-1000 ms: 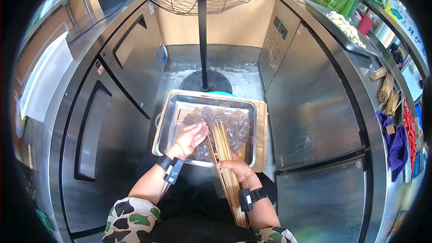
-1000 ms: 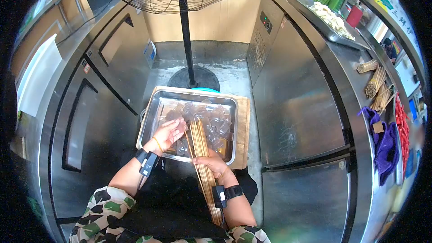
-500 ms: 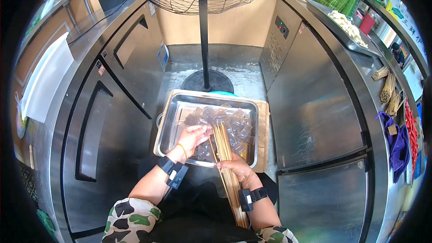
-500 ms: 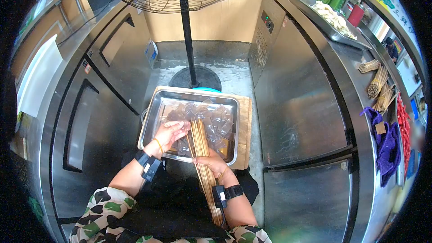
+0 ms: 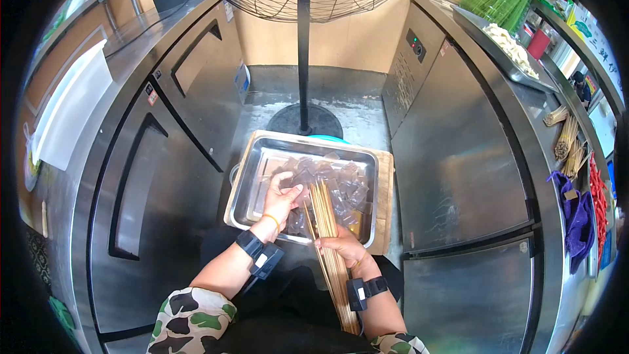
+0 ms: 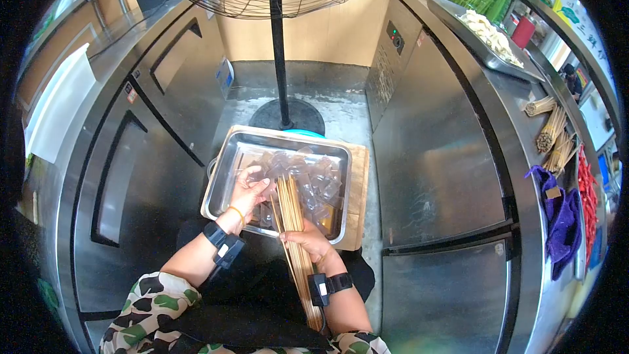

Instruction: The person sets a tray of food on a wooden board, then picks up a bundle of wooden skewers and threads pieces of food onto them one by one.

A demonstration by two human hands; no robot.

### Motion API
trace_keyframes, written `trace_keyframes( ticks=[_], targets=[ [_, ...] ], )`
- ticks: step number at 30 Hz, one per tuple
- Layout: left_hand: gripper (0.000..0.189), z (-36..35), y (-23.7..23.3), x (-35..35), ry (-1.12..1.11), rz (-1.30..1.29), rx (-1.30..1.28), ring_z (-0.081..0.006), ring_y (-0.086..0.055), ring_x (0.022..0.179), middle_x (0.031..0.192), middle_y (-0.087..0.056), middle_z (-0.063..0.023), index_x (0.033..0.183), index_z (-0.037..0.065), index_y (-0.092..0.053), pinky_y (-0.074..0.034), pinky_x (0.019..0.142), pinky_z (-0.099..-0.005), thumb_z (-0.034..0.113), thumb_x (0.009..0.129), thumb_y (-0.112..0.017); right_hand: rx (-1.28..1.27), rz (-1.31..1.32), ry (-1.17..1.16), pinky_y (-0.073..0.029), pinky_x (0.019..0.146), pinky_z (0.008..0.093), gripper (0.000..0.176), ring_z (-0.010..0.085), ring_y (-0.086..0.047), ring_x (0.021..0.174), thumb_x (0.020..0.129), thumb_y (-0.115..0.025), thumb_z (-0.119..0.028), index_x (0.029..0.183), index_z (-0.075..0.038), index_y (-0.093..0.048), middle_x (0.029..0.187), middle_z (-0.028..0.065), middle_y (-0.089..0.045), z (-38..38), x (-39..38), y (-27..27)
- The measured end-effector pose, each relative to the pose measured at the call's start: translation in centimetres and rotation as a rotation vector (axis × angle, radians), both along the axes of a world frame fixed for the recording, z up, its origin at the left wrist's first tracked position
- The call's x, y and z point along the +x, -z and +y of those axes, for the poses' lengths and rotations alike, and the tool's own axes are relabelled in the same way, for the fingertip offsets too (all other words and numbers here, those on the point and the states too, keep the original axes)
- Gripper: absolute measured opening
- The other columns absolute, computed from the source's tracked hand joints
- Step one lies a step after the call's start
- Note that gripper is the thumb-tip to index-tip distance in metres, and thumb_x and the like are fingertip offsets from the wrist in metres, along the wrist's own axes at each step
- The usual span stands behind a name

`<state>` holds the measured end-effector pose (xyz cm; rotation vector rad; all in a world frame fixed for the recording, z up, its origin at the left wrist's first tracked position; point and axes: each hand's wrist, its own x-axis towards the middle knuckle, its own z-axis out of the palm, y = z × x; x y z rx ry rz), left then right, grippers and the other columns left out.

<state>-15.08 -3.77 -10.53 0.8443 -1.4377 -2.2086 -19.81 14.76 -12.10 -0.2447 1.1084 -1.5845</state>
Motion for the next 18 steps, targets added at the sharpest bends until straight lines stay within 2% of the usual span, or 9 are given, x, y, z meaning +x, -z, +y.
trace_keyframes(
  ticks=[1,4,7,10,14,18],
  targets=[
    [0.018,0.2,-0.7,0.1,-0.004,-0.026,0.001,-0.0143,-0.064,0.084,0.09,-0.065,-0.0063,0.103,0.006,-0.06,-0.049,0.065,-0.0255,0.014,0.086,-0.06,0.001,0.006,-0.003,-0.048,0.057,0.0226,0.035,0.011,-0.058,0.066,0.072,-0.069,-0.002,0.103,-0.004,-0.051,0.078,0.0023,-0.058,0.0,0.0,0.1],
    [0.023,-0.8,0.0,0.3,0.099,-0.052,0.226,-0.0159,-0.064,0.087,0.094,-0.066,-0.0081,0.108,0.006,-0.058,-0.05,0.073,-0.0278,0.013,0.086,-0.061,-0.007,-0.008,-0.016,-0.048,0.058,0.0226,0.037,0.0111,-0.058,0.066,0.072,-0.069,-0.002,0.105,-0.004,-0.051,0.078,0.0025,-0.058,0.1,-0.1,0.0],
    [0.024,-0.8,0.0,1.0,0.124,-0.098,0.375,-0.0176,-0.063,0.09,0.098,-0.065,-0.0095,0.108,0.005,-0.058,-0.049,0.081,-0.0299,0.013,0.085,-0.061,0.011,0.005,0.025,-0.048,0.058,0.0228,0.038,0.0113,-0.058,0.067,0.072,-0.069,-0.001,0.105,-0.004,-0.051,0.078,0.0029,-0.058,0.0,0.1,-0.2],
    [0.024,-0.4,0.1,1.6,0.186,-0.097,0.442,-0.0176,-0.062,0.092,0.1,-0.065,-0.0088,0.108,0.006,-0.058,-0.049,0.083,-0.0301,0.015,0.085,-0.062,0.017,0.027,0.023,-0.047,0.06,0.0242,0.041,0.0114,-0.056,0.067,0.072,-0.068,-0.001,0.109,-0.003,-0.05,0.078,0.0027,-0.058,-0.1,0.2,-1.0],
    [0.02,-0.1,-0.5,2.1,0.209,-0.133,0.312,-0.0168,-0.062,0.092,0.101,-0.064,-0.0057,0.102,0.008,-0.058,-0.047,0.081,-0.0295,0.015,0.084,-0.064,0.004,0.0,0.029,-0.048,0.058,0.0238,0.042,0.012,-0.056,0.065,0.071,-0.068,0.0,0.11,-0.002,-0.05,0.077,0.0032,-0.058,-0.2,0.2,-0.8],
    [0.016,-1.0,0.6,1.2,0.094,-0.052,0.384,-0.0145,-0.061,0.092,0.1,-0.064,-0.0042,0.096,0.011,-0.054,-0.046,0.08,-0.0282,0.015,0.084,-0.064,-0.008,-0.009,0.014,-0.048,0.058,0.0237,0.041,0.012,-0.056,0.065,0.071,-0.068,0.0,0.108,-0.002,-0.05,0.077,0.0035,-0.058,-0.2,0.1,-0.6]
  ],
)
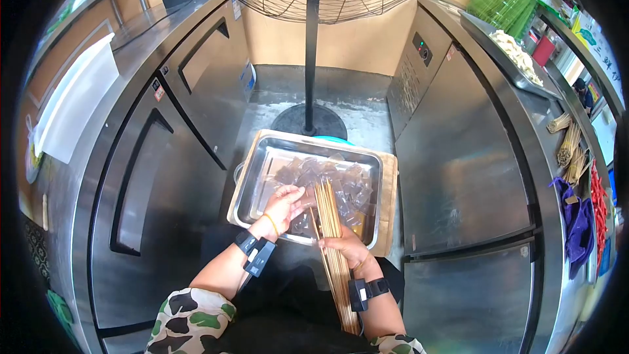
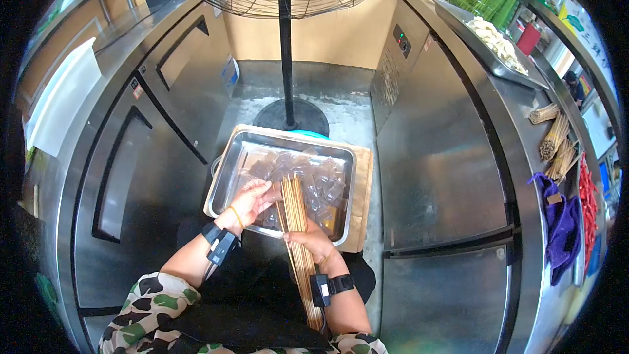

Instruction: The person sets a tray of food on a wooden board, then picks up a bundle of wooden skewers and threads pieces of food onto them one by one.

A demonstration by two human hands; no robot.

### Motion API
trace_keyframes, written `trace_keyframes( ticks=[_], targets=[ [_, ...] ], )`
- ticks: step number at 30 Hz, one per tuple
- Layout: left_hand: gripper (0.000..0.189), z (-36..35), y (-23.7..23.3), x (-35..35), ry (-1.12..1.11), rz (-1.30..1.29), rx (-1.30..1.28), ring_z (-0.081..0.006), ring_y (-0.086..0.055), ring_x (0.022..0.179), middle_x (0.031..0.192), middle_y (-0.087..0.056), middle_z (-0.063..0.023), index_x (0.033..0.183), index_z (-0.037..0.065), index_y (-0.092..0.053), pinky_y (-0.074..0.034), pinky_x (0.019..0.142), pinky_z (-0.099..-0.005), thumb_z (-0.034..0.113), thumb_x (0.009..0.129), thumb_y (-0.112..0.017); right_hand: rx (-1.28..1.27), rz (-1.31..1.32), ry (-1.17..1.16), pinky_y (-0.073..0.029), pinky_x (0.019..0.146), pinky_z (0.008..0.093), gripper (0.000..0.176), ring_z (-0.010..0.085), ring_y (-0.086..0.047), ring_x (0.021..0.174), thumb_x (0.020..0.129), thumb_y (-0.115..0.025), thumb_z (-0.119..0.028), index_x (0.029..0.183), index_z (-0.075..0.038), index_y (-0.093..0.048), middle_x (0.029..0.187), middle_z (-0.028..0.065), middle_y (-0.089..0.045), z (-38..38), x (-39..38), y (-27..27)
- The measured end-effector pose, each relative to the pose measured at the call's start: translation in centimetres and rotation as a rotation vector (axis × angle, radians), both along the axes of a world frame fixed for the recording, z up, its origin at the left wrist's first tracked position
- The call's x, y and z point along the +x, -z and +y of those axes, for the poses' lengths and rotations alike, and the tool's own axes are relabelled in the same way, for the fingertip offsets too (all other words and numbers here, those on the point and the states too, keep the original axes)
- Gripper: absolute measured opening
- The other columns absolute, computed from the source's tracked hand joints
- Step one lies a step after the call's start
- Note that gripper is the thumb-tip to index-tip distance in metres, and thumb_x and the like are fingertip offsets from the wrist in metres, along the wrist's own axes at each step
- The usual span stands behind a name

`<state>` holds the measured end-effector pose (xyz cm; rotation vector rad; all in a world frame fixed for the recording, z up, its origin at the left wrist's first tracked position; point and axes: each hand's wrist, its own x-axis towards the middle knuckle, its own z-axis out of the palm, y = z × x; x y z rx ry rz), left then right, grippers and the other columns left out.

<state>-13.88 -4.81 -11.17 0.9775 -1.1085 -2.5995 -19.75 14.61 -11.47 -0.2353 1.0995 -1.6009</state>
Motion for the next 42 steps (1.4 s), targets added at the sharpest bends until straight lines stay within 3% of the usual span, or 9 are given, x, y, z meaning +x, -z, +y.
trace_keyframes(
  ticks=[9,15,18,22,27,30,36,40,42],
  targets=[
    [0.022,-0.3,-0.4,-0.7,-0.001,0.067,-0.059,-0.0131,-0.061,0.093,0.102,-0.065,-0.0038,0.107,0.009,-0.061,-0.049,0.076,-0.0249,0.008,0.085,-0.061,-0.003,-0.026,-0.01,-0.049,0.057,0.0235,0.044,0.0128,-0.058,0.066,0.071,-0.068,0.0,0.11,-0.005,-0.048,0.079,0.0038,-0.057,0.0,-0.2,0.6],
    [0.021,0.5,1.6,-0.5,0.108,0.179,-0.621,-0.0105,-0.059,0.092,0.102,-0.064,-0.0048,0.106,0.006,-0.062,-0.05,0.077,-0.0268,0.004,0.086,-0.057,0.008,-0.022,0.016,-0.05,0.058,0.0236,0.042,0.0125,-0.058,0.066,0.071,-0.068,-0.001,0.108,-0.005,-0.048,0.079,0.0035,-0.057,0.0,-0.4,1.0],
    [0.021,2.1,0.8,0.3,0.104,0.173,-0.392,-0.0109,-0.058,0.09,0.1,-0.063,-0.0049,0.107,0.005,-0.062,-0.051,0.08,-0.0297,0.005,0.088,-0.054,0.036,-0.026,0.062,-0.048,0.059,0.0233,0.043,0.0119,-0.057,0.066,0.071,-0.068,-0.002,0.109,-0.004,-0.05,0.078,0.0023,-0.058,0.1,-0.5,0.7],
    [0.039,3.6,-0.9,0.8,-0.073,0.243,-0.185,-0.0174,-0.059,0.091,0.095,-0.057,-0.0055,0.122,0.004,-0.043,-0.051,0.084,-0.0329,0.004,0.086,-0.058,0.03,-0.019,0.119,-0.05,0.057,0.0232,0.038,0.0119,-0.059,0.065,0.071,-0.069,-0.001,0.104,-0.005,-0.051,0.077,0.0023,-0.059,0.2,-0.5,1.2],
    [0.032,3.4,3.3,0.7,-0.011,0.246,-0.312,-0.0167,-0.061,0.078,0.087,-0.057,-0.0089,0.104,0.005,-0.042,-0.053,0.074,-0.029,-0.004,0.08,-0.062,0.048,-0.041,0.133,-0.048,0.058,0.0238,0.045,0.0116,-0.057,0.064,0.069,-0.07,-0.001,0.109,-0.001,-0.05,0.076,0.0026,-0.059,0.3,-0.6,1.8],
    [0.028,3.6,3.3,0.3,0.016,0.206,-0.736,-0.0144,-0.062,0.076,0.08,-0.059,-0.0068,0.099,0.006,-0.046,-0.052,0.069,-0.0265,-0.003,0.079,-0.063,0.065,-0.043,0.133,-0.048,0.057,0.0244,0.044,0.0118,-0.057,0.064,0.069,-0.071,0.0,0.108,-0.001,-0.051,0.076,0.0032,-0.059,0.4,-0.9,2.3],
    [0.024,5.5,-1.0,3.8,0.504,0.255,-1.362,-0.0191,-0.064,0.073,0.075,-0.061,-0.007,0.093,0.007,-0.051,-0.051,0.065,-0.0288,0.0,0.075,-0.065,0.089,-0.001,0.165,-0.049,0.057,0.0249,0.041,0.0128,-0.059,0.063,0.07,-0.071,0.0,0.106,-0.001,-0.052,0.078,0.005,-0.061,0.6,-1.2,3.0],
    [0.032,5.0,0.5,3.6,0.484,0.177,-1.252,-0.0183,-0.063,0.072,0.078,-0.062,-0.0062,0.104,0.008,-0.054,-0.051,0.065,-0.0284,0.0,0.075,-0.064,0.089,0.019,0.153,-0.049,0.056,0.026,0.039,0.0132,-0.058,0.062,0.071,-0.069,-0.001,0.106,-0.001,-0.052,0.077,0.005,-0.061,0.7,-1.2,2.9],
    [0.032,4.2,1.8,3.1,0.408,0.299,-0.88,-0.0115,-0.06,0.068,0.08,-0.062,-0.0033,0.108,0.008,-0.053,-0.049,0.064,-0.0273,0.004,0.079,-0.064,0.097,0.016,0.161,-0.049,0.055,0.0264,0.038,0.0135,-0.058,0.061,0.072,-0.068,-0.001,0.106,-0.001,-0.051,0.076,0.005,-0.06,0.8,-1.3,2.4]
  ],
)
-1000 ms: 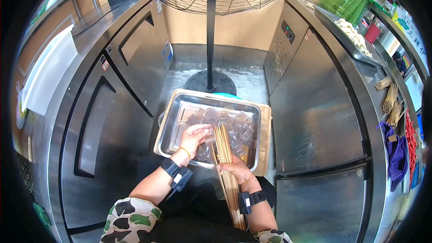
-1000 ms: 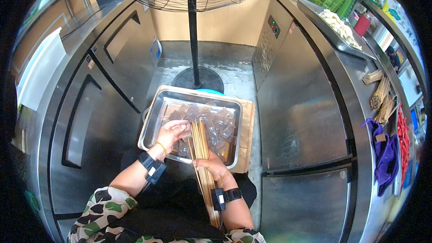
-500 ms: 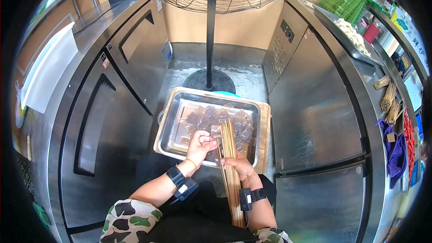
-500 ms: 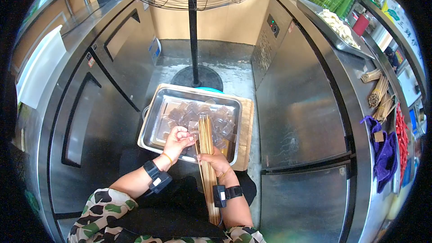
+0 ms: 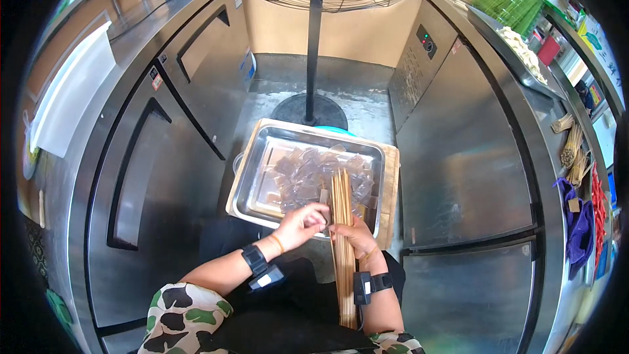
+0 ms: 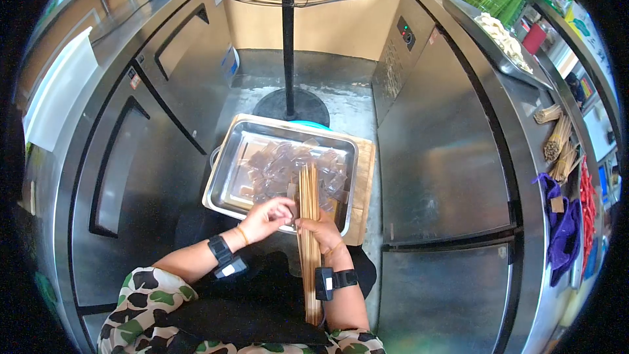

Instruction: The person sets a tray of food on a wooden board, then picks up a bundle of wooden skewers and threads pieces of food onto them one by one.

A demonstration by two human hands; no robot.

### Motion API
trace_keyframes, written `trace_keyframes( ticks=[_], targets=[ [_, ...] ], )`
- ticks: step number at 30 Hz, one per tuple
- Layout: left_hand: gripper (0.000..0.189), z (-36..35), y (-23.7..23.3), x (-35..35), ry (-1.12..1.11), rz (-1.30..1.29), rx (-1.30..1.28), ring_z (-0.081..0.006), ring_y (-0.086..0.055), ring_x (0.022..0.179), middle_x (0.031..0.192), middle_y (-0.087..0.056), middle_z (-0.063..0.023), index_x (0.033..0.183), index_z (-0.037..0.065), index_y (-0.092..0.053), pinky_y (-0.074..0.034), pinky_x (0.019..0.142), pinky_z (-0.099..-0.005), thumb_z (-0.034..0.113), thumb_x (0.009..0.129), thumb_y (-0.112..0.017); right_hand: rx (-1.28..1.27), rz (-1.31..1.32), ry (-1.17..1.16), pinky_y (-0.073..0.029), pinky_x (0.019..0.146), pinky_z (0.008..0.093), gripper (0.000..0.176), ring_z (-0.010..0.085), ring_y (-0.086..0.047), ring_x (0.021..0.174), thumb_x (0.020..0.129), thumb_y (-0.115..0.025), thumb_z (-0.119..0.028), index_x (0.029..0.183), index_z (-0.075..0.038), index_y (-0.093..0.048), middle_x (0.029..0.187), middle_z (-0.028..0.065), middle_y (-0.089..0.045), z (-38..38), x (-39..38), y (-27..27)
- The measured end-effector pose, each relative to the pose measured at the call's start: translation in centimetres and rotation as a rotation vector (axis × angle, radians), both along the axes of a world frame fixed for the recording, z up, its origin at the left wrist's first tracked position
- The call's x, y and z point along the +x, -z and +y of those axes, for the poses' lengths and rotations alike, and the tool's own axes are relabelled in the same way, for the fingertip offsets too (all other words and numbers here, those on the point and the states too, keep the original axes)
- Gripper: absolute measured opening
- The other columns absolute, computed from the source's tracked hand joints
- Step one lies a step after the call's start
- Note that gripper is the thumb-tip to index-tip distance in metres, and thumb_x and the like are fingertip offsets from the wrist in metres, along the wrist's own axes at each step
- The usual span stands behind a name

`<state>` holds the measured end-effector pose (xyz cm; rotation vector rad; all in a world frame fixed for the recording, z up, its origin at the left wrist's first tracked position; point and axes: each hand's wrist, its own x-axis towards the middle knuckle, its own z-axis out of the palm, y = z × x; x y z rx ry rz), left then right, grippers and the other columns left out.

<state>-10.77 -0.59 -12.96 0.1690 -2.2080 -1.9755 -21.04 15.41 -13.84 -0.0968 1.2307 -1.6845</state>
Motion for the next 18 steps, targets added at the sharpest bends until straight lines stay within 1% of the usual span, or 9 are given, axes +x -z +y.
trace_keyframes(
  ticks=[2,4,5,6,7,9,12,15,18],
  targets=[
    [0.027,-2.2,1.7,-0.5,-0.141,0.06,0.012,-0.0117,-0.058,0.069,0.081,-0.062,-0.005,0.105,0.008,-0.055,-0.048,0.064,-0.027,0.004,0.08,-0.061,-0.004,-0.012,0.012,-0.049,0.055,0.0266,0.037,0.0139,-0.057,0.06,0.072,-0.067,-0.001,0.106,-0.001,-0.051,0.075,0.0051,-0.059,0.3,0.0,-0.2],
    [0.023,-5.6,2.9,-0.9,-0.396,-0.102,-0.268,-0.0158,-0.06,0.073,0.085,-0.063,-0.0078,0.101,0.008,-0.057,-0.048,0.066,-0.029,0.005,0.079,-0.06,-0.059,-0.017,0.004,-0.048,0.056,0.0268,0.032,0.0145,-0.058,0.062,0.074,-0.064,-0.003,0.104,-0.002,-0.051,0.074,0.0055,-0.059,0.6,0.2,-0.5],
    [0.024,-7.7,4.6,-0.9,-0.462,-0.147,-0.396,-0.019,-0.061,0.075,0.087,-0.063,-0.0087,0.101,0.009,-0.058,-0.048,0.068,-0.0308,0.005,0.077,-0.061,-0.077,-0.024,0.0,-0.048,0.057,0.0271,0.03,0.0147,-0.058,0.063,0.074,-0.063,-0.004,0.101,-0.003,-0.051,0.073,0.0056,-0.058,0.6,0.2,-0.6],
    [0.025,-9.0,4.8,-1.0,-0.528,-0.189,-0.526,-0.0222,-0.061,0.078,0.09,-0.063,-0.0095,0.1,0.009,-0.059,-0.049,0.07,-0.0327,0.005,0.075,-0.062,-0.096,-0.027,-0.004,-0.048,0.058,0.0273,0.027,0.015,-0.058,0.063,0.074,-0.063,-0.005,0.099,-0.003,-0.052,0.073,0.0057,-0.058,0.5,0.2,-1.0],
    [0.026,-9.9,5.1,-1.2,-0.532,-0.228,-0.573,-0.0241,-0.061,0.08,0.091,-0.062,-0.0098,0.099,0.01,-0.06,-0.048,0.072,-0.0341,0.006,0.074,-0.062,-0.046,-0.056,0.038,-0.048,0.058,0.0268,0.028,0.0151,-0.058,0.065,0.073,-0.061,-0.005,0.1,-0.003,-0.052,0.075,0.0062,-0.058,0.5,0.4,-1.6],
    [0.027,-10.5,3.7,-1.3,-0.538,-0.309,-0.668,-0.0279,-0.06,0.083,0.095,-0.061,-0.0104,0.098,0.01,-0.061,-0.048,0.075,-0.0369,0.007,0.072,-0.064,-0.071,-0.053,0.025,-0.048,0.059,0.0269,0.03,0.0151,-0.058,0.065,0.072,-0.062,-0.005,0.101,-0.003,-0.052,0.076,0.0061,-0.059,0.5,0.3,-1.2],
    [0.028,-10.6,3.6,-2.0,-0.377,-0.269,-0.842,-0.0268,-0.06,0.085,0.1,-0.06,-0.0102,0.097,0.009,-0.063,-0.049,0.075,-0.035,0.006,0.069,-0.068,-0.043,-0.039,-0.003,-0.049,0.06,0.0269,0.034,0.0149,-0.058,0.066,0.071,-0.063,-0.004,0.103,-0.003,-0.053,0.078,0.0056,-0.059,0.3,0.2,-1.3],
    [0.024,-10.6,4.1,-2.8,-0.358,-0.268,-1.011,-0.0282,-0.057,0.093,0.099,-0.061,-0.0091,0.094,0.01,-0.064,-0.047,0.081,-0.0373,0.009,0.07,-0.066,-0.019,-0.04,-0.021,-0.05,0.06,0.0265,0.038,0.0141,-0.058,0.067,0.07,-0.063,-0.003,0.107,-0.003,-0.053,0.081,0.0047,-0.059,0.1,0.0,-1.0],
    [0.019,-10.7,4.1,-3.5,-0.326,-0.316,-1.1,-0.0308,-0.059,0.087,0.091,-0.063,-0.0093,0.09,0.01,-0.065,-0.047,0.08,-0.039,0.008,0.07,-0.065,-0.001,-0.077,-0.021,-0.05,0.06,0.0266,0.041,0.0134,-0.059,0.068,0.069,-0.065,-0.003,0.108,-0.003,-0.053,0.082,0.0038,-0.06,0.1,-0.1,-0.4]
  ],
)
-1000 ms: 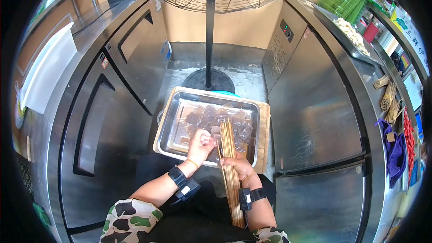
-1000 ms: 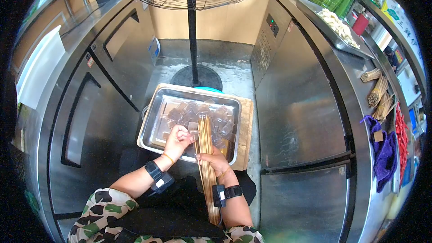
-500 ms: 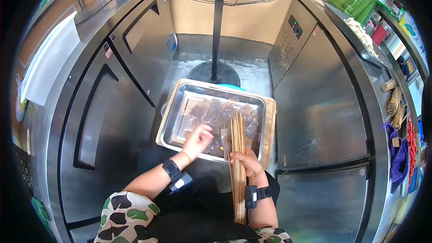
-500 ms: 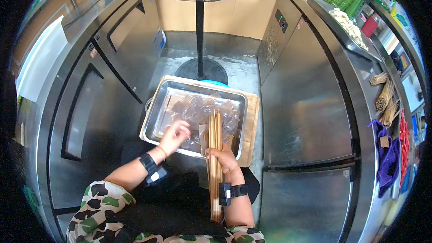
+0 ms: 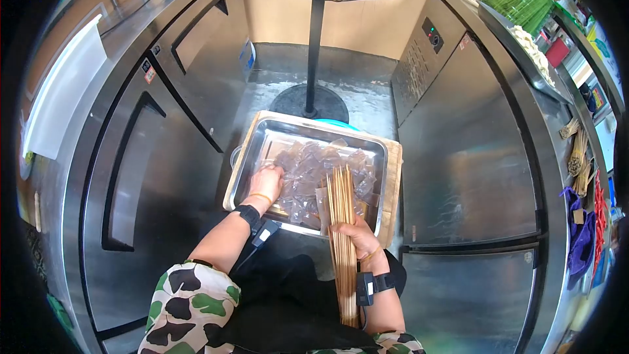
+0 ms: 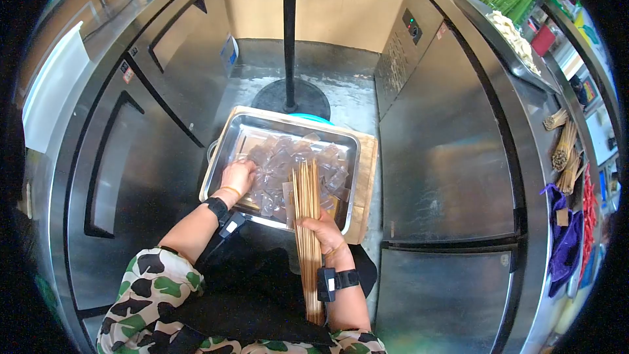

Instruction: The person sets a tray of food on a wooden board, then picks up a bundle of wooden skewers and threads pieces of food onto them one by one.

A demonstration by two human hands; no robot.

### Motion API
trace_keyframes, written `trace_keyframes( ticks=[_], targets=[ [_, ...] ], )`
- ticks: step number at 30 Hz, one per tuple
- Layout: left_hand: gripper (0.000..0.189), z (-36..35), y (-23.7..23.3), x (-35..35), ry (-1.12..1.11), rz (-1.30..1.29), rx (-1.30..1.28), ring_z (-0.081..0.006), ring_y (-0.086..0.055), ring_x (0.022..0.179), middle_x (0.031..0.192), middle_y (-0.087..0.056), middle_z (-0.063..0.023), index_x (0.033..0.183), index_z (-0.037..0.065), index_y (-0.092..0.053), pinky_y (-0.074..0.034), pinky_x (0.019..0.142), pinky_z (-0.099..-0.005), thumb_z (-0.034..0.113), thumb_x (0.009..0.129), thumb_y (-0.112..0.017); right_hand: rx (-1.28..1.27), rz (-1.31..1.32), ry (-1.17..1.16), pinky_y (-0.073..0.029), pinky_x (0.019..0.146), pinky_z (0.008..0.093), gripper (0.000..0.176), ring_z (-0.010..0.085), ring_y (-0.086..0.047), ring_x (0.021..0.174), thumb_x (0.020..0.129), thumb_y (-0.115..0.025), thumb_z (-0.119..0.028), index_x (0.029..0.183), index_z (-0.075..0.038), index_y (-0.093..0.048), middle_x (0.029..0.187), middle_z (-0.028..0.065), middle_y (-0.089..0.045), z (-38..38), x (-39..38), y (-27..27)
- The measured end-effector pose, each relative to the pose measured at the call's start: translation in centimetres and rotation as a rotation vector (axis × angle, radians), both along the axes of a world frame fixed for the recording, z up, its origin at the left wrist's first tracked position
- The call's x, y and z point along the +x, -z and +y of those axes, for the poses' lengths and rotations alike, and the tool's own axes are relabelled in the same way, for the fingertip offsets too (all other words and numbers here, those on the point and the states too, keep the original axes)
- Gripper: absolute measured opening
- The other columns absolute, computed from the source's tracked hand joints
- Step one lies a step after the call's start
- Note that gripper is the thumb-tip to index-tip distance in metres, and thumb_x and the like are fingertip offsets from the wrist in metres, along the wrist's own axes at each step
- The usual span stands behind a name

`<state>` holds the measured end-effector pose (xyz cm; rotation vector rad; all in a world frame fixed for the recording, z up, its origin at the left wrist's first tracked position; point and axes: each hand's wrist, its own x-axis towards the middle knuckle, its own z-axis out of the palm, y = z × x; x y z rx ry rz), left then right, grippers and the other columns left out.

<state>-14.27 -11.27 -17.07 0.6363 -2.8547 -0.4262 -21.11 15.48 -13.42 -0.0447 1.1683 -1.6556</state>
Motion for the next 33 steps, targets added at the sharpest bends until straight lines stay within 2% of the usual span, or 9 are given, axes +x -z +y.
trace_keyframes(
  ticks=[3,6,7,10,11,14,20,25,33],
  targets=[
    [0.009,-0.4,0.9,0.2,0.009,0.024,0.115,-0.0263,-0.061,0.071,0.075,-0.064,-0.0076,0.083,0.006,-0.064,-0.05,0.068,-0.036,0.012,0.075,-0.065,0.011,0.0,0.006,-0.05,0.061,0.0264,0.04,0.0133,-0.059,0.069,0.07,-0.066,-0.004,0.108,-0.003,-0.054,0.082,0.0036,-0.06,-0.3,0.0,-0.3],
    [0.015,-1.2,1.0,0.7,-0.202,0.041,1.193,-0.0155,-0.057,0.059,0.064,-0.06,-0.0029,0.077,0.003,-0.063,-0.047,0.056,-0.0267,0.018,0.081,-0.066,0.004,0.025,-0.001,-0.05,0.061,0.0262,0.039,0.0131,-0.058,0.069,0.07,-0.066,-0.004,0.108,-0.002,-0.054,0.082,0.0034,-0.06,-0.4,0.0,-0.2],
    [0.021,-1.1,0.3,1.2,-0.22,0.089,1.354,-0.0061,-0.052,0.059,0.066,-0.058,0.0006,0.077,0.004,-0.062,-0.041,0.052,-0.0174,0.024,0.084,-0.065,-0.005,0.03,-0.006,-0.049,0.061,0.0262,0.039,0.0131,-0.058,0.068,0.07,-0.066,-0.004,0.107,-0.002,-0.054,0.082,0.0033,-0.059,-0.5,0.1,-0.2],
    [0.019,-0.3,-2.4,2.3,-0.304,0.176,1.616,-0.0063,-0.053,0.06,0.07,-0.06,0.0,0.08,0.006,-0.062,-0.043,0.054,-0.0172,0.024,0.083,-0.066,-0.015,0.019,-0.006,-0.049,0.06,0.0258,0.039,0.0128,-0.058,0.067,0.07,-0.066,-0.004,0.107,-0.002,-0.053,0.081,0.003,-0.059,-0.6,0.3,-0.8],
    [0.018,0.1,-2.9,2.3,-0.375,0.221,1.707,-0.0064,-0.054,0.061,0.074,-0.061,-0.0001,0.087,0.006,-0.063,-0.045,0.055,-0.0177,0.024,0.083,-0.066,-0.015,0.012,-0.003,-0.049,0.06,0.0256,0.039,0.0127,-0.057,0.067,0.07,-0.066,-0.003,0.107,-0.002,-0.053,0.081,0.0029,-0.059,-0.6,0.3,-1.0],
    [0.019,0.1,-2.8,2.6,-0.257,0.237,1.832,-0.0088,-0.059,0.07,0.083,-0.064,-0.0028,0.096,0.006,-0.064,-0.049,0.062,-0.0194,0.02,0.084,-0.065,-0.019,0.01,-0.01,-0.049,0.06,0.0248,0.04,0.0126,-0.057,0.067,0.07,-0.066,-0.001,0.108,-0.002,-0.053,0.081,0.0027,-0.059,-0.5,0.4,-0.7],
    [0.024,3.5,-4.4,0.7,-0.278,0.394,1.774,-0.0119,-0.061,0.089,0.098,-0.065,-0.0033,0.106,0.006,-0.063,-0.049,0.079,-0.0236,0.016,0.085,-0.063,-0.061,0.054,-0.021,-0.049,0.062,0.0242,0.043,0.0123,-0.058,0.068,0.07,-0.067,0.0,0.11,-0.002,-0.052,0.082,0.0031,-0.059,-0.6,0.9,-1.1],
    [0.023,5.3,-4.6,-0.9,-0.29,0.502,1.813,-0.0118,-0.061,0.089,0.1,-0.065,-0.0039,0.108,0.005,-0.062,-0.048,0.08,-0.0236,0.011,0.085,-0.061,-0.087,0.056,-0.056,-0.049,0.066,0.0246,0.049,0.0126,-0.058,0.075,0.07,-0.068,0.0,0.116,-0.003,-0.05,0.087,0.0032,-0.06,-0.5,0.8,-1.4],
    [0.022,6.9,-6.1,-1.9,-0.196,0.584,1.711,-0.0168,-0.061,0.094,0.103,-0.064,-0.0089,0.107,0.001,-0.061,-0.049,0.084,-0.0281,0.007,0.086,-0.058,-0.095,0.042,-0.042,-0.05,0.062,0.0232,0.047,0.0116,-0.059,0.07,0.071,-0.068,0.001,0.114,-0.004,-0.049,0.081,0.0034,-0.059,-0.7,0.8,-1.7]
  ],
)
